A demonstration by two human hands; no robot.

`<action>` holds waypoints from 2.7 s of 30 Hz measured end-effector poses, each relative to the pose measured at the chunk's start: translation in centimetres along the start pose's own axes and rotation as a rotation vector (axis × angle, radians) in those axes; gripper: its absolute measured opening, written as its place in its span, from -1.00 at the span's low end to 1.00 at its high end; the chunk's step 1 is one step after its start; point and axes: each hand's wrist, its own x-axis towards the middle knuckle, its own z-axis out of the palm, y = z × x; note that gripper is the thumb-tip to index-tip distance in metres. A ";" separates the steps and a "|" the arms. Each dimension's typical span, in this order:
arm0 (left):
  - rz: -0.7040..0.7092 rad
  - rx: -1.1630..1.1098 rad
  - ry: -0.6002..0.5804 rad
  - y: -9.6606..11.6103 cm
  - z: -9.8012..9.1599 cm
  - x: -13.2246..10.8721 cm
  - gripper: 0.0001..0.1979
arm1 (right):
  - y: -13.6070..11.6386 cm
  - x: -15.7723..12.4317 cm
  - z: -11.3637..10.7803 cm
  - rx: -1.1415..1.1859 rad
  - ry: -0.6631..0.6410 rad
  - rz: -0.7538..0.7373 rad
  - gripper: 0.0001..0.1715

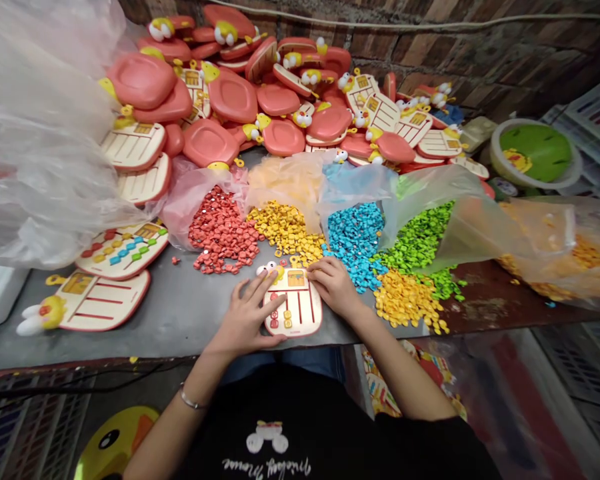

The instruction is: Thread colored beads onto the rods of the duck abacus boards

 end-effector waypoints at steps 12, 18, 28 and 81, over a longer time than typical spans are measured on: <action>-0.033 0.022 0.031 0.2 0.0 0.1 -0.22 | -0.9 -0.9 -0.3 0.198 -0.081 -0.020 -0.85; -0.038 0.032 0.016 0.0 0.0 -0.1 -0.18 | -2.8 0.5 1.8 0.430 -0.113 -0.026 -0.87; -0.034 -0.020 -0.011 0.1 -0.4 -0.1 -0.25 | -0.8 6.6 0.4 0.156 -0.216 0.000 -0.90; 0.011 -0.041 -0.012 -0.3 0.1 -0.3 -0.38 | -2.6 1.1 1.2 0.371 -0.130 0.077 -0.86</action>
